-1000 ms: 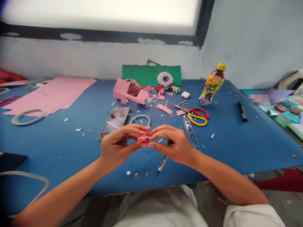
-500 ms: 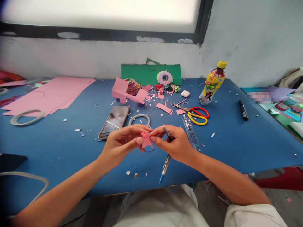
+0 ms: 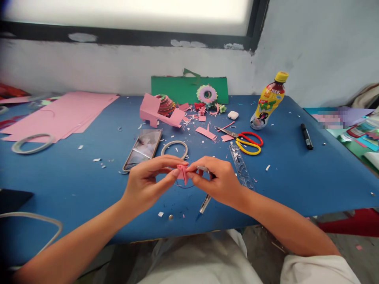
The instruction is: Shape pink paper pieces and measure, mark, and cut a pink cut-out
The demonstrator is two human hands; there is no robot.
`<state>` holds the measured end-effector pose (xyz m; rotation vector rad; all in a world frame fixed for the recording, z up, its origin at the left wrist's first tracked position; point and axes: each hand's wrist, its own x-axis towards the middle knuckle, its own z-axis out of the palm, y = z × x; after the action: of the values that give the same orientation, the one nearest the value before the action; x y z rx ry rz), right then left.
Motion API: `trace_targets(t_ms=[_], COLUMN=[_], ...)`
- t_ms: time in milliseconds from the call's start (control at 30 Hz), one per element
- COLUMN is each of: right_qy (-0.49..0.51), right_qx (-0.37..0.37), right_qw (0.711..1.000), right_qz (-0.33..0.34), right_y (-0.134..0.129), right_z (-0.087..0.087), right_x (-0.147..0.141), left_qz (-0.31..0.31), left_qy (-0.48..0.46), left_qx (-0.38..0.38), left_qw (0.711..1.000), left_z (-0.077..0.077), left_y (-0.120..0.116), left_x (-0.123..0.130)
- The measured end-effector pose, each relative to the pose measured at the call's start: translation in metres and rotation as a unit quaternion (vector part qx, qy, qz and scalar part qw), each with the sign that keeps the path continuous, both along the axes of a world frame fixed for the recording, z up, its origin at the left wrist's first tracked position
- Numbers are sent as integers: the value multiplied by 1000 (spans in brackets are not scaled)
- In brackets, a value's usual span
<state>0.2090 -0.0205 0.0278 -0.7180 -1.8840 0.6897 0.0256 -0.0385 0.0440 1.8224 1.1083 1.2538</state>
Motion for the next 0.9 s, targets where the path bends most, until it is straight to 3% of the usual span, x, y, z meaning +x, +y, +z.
trace_targets(t_ms=[167, 367, 667, 900], right_qy=[-52, -106, -98, -8], right_qx=[148, 186, 172, 62], right_qw=[987, 977, 980, 998], right_qz=[16, -6, 1, 23], right_y=[1, 1, 4, 2], right_z=[-3, -6, -7, -1], right_x=[2, 2, 5, 6], left_qz=[25, 17, -37, -112], left_qy=[33, -8, -111, -166], left_qx=[-3, -101, -208, -134], left_qw=[999, 995, 971, 971], left_z=[1, -1, -3, 1], left_y=[-5, -5, 0, -3], left_x=[5, 6, 5, 2])
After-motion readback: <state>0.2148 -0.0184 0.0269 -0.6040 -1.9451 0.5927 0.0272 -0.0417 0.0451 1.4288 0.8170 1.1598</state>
